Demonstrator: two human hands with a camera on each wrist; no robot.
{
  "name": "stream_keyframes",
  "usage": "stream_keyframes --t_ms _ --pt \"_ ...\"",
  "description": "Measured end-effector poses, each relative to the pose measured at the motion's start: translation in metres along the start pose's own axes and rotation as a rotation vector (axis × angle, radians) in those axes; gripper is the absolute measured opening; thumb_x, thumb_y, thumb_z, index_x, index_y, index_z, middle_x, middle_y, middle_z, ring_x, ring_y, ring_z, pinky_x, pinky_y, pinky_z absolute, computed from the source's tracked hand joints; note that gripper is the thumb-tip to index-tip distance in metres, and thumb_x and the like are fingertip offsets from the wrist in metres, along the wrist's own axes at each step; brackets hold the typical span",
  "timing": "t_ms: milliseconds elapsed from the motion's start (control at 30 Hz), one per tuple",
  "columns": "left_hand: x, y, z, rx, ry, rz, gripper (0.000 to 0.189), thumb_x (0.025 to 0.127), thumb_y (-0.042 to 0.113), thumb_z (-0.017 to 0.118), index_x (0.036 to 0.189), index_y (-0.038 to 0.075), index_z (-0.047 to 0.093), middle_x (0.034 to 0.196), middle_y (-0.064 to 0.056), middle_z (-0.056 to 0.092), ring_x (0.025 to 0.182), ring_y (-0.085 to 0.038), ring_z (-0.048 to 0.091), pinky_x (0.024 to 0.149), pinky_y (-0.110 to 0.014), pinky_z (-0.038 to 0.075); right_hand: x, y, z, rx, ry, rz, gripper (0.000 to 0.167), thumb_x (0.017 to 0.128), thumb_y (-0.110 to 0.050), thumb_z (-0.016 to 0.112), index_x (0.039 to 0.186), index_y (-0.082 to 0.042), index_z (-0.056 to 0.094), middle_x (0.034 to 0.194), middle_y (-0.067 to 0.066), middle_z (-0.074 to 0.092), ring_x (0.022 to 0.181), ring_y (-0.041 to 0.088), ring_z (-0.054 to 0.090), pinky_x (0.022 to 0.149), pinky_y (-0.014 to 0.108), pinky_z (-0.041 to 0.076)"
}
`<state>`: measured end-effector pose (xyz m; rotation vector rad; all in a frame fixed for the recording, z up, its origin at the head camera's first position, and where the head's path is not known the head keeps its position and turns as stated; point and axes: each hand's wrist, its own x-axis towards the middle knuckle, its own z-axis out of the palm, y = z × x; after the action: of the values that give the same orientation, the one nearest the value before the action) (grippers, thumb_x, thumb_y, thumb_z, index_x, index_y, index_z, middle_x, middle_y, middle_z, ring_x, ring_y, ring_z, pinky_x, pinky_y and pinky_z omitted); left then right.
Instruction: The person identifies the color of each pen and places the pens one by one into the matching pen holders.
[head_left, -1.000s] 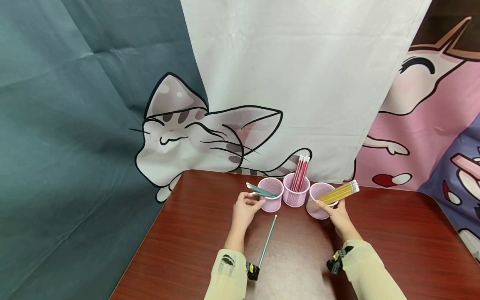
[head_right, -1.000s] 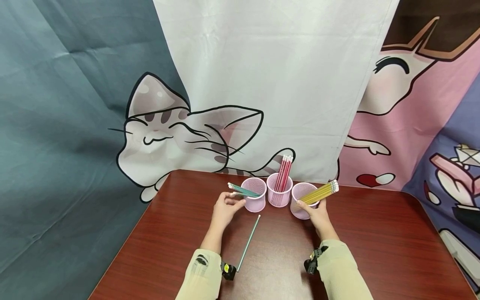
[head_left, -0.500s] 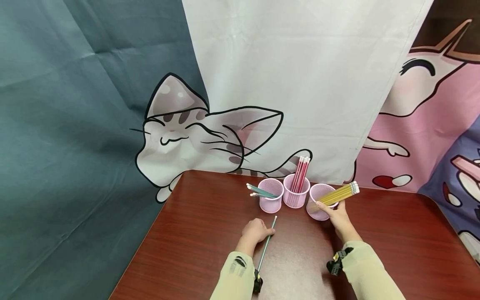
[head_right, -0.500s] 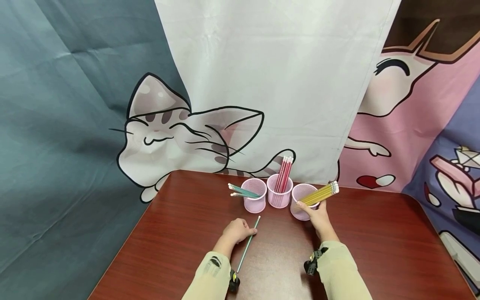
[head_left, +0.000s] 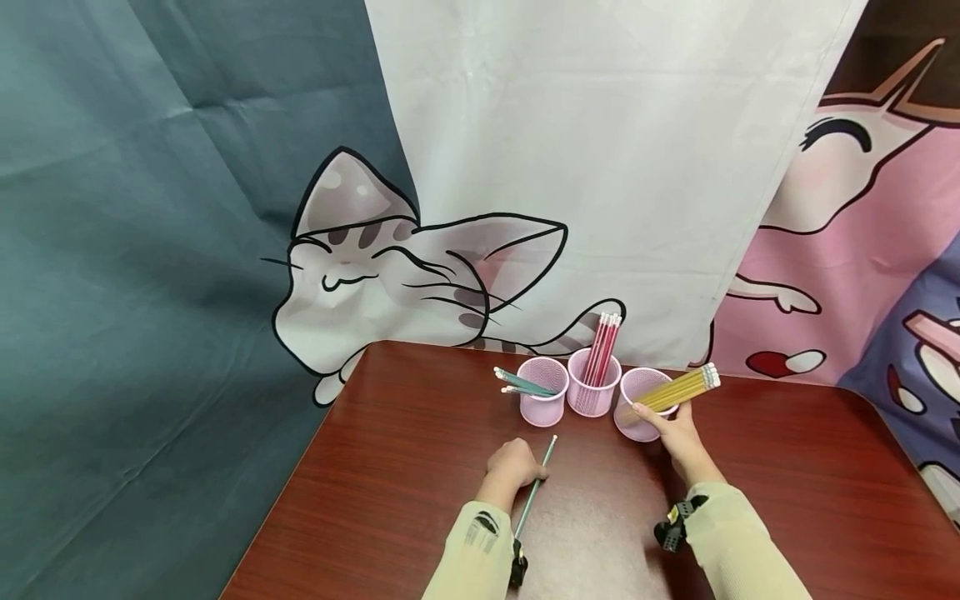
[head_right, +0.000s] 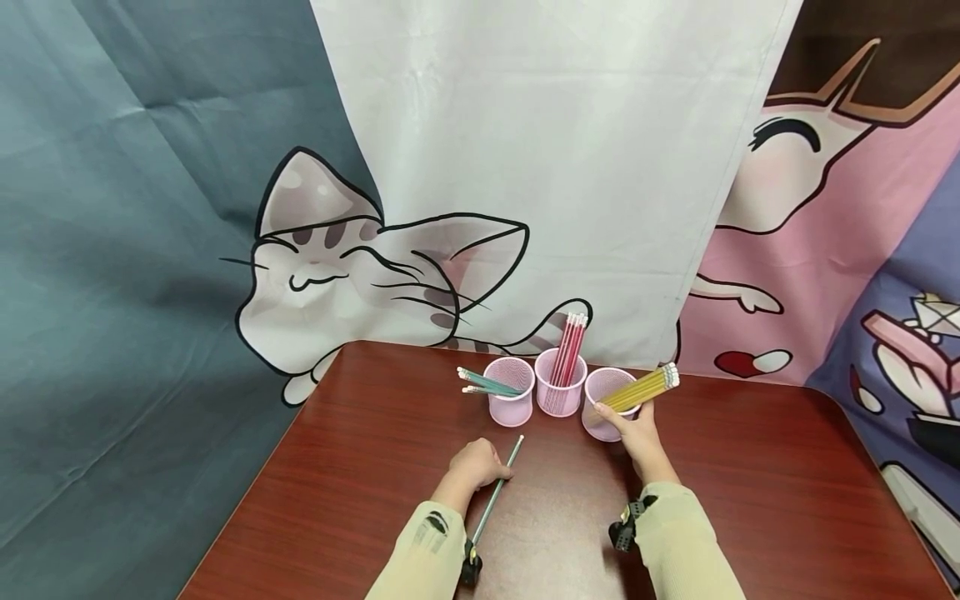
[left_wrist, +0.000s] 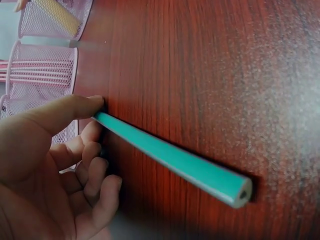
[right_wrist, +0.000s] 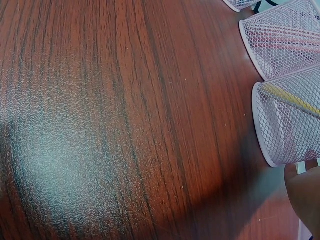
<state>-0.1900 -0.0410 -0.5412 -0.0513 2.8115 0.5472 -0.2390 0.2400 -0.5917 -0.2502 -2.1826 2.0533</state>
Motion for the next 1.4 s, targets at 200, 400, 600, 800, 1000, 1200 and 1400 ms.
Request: stream_keyframes --t_ms 200,400,600,800,1000,1200,1400 --pt "0.000 -0.002 0.000 -0.013 -0.006 0.014 0.031 0.063 0.036 0.077 0.060 0.014 0.056 0.068 -0.003 0.059 0.064 -0.018 0.054 0.055 -0.037 0.046 -0.012 -0.019 0.003 -0.009 -0.020 0.012 0.088 0.080 -0.030 0.072 0.143 -0.017 0.011 0.137 0.016 0.028 0.129 0.022 0.021 0.109 0.031 0.012" --pt "-0.002 -0.004 -0.005 -0.067 -0.014 0.046 0.026 0.065 0.034 0.073 0.055 0.016 0.056 0.057 0.004 0.053 0.056 -0.014 0.048 0.051 -0.032 0.040 -0.002 -0.001 0.002 0.008 -0.002 -0.008 0.088 0.079 -0.029 0.074 0.142 -0.019 0.014 0.134 0.012 0.031 0.126 0.020 0.026 0.106 0.029 0.017" --pt "-0.002 -0.001 -0.013 -0.184 -0.032 0.093 0.026 0.069 0.031 0.071 0.054 0.017 0.055 0.041 0.007 0.048 0.042 -0.011 0.048 0.044 -0.028 0.034 0.000 0.001 0.001 0.015 -0.001 -0.014 0.085 0.079 -0.028 0.074 0.141 -0.022 0.016 0.131 0.007 0.034 0.123 0.016 0.029 0.102 0.023 0.021" --pt "-0.003 0.006 -0.027 -0.287 -0.010 0.153 0.022 0.071 0.027 0.070 0.059 0.017 0.055 0.039 0.007 0.048 0.039 -0.010 0.050 0.040 -0.025 0.035 -0.013 -0.021 0.004 0.043 -0.015 -0.017 0.086 0.080 -0.026 0.072 0.142 -0.014 0.014 0.136 0.015 0.029 0.128 0.023 0.022 0.108 0.030 0.014" --pt "-0.004 0.010 -0.039 -0.376 0.027 0.190 0.016 0.071 0.020 0.068 0.064 0.017 0.054 0.044 0.008 0.051 0.047 -0.018 0.062 0.043 -0.023 0.037 -0.017 -0.028 0.004 0.022 -0.021 -0.019 0.083 0.080 -0.027 0.072 0.141 -0.015 0.016 0.133 0.011 0.032 0.127 0.020 0.025 0.106 0.026 0.017" --pt "-0.004 0.013 -0.047 -0.408 0.083 0.235 0.012 0.069 0.018 0.066 0.068 0.017 0.054 0.047 0.012 0.054 0.050 -0.016 0.063 0.047 -0.023 0.036 -0.021 -0.039 0.008 0.019 -0.006 0.027 0.088 0.081 -0.023 0.071 0.142 -0.010 0.009 0.138 0.016 0.024 0.130 0.026 0.019 0.109 0.034 0.013" --pt "-0.002 0.015 -0.052 -0.455 0.186 0.250 0.011 0.067 0.018 0.067 0.074 0.017 0.058 0.052 0.015 0.056 0.048 0.000 0.052 0.049 -0.022 0.038 -0.020 -0.044 0.008 0.015 -0.013 0.059 0.085 0.084 -0.016 0.068 0.142 -0.008 0.007 0.140 0.016 0.023 0.130 0.025 0.019 0.109 0.036 0.013"
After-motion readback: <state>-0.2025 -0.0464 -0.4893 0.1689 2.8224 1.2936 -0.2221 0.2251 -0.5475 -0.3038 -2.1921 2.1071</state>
